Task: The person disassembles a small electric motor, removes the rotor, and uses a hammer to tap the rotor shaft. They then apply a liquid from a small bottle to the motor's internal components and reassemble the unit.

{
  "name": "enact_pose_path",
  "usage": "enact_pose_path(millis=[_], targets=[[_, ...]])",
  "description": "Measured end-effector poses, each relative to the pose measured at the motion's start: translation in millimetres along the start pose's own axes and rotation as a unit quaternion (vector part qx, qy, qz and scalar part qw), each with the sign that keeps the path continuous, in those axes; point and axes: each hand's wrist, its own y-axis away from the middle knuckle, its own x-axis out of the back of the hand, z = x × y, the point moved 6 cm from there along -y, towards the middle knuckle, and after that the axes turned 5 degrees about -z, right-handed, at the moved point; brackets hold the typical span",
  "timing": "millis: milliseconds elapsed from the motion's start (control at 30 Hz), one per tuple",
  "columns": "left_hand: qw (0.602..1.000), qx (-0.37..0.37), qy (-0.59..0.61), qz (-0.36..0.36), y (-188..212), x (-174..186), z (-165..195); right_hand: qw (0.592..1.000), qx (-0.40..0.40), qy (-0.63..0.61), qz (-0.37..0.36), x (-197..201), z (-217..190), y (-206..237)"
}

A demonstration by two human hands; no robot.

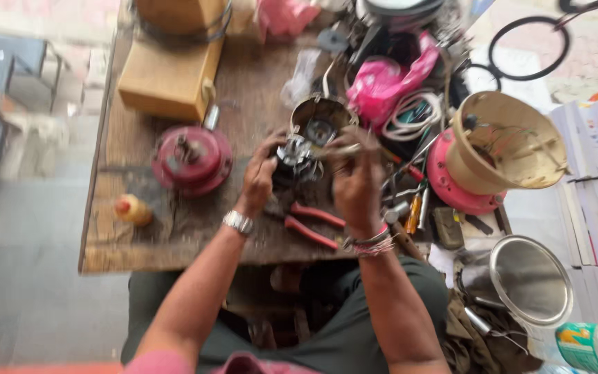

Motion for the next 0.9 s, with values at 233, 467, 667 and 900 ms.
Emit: enact_pose_path(millis=[233, 467, 667, 900], targets=[[1.000, -0.009, -0.023, -0.002, 2.2, 1.7, 0.8, 0.999, 0.008, 0.044, -0.007, -0.7, 6.5, 0.5], [0.999, -0.005, -0.050, -0.010, 1.2, -3.2, 0.0, 0.999, -0.008, 0.031, -0.015, -3.1, 4.1, -0.9], [0.999, 0.020, 0.049, -0.005, 1.3, -6.0, -3.8, 0.998, -0.063, 0.021, -0.014, 2.5, 18.5, 3.7], [0.999, -0.009, -0.050, 0.000, 2.8, -8.8, 3.6, 0.995, -0.071, 0.053, -0.038, 1.7, 23.0, 5.2]])
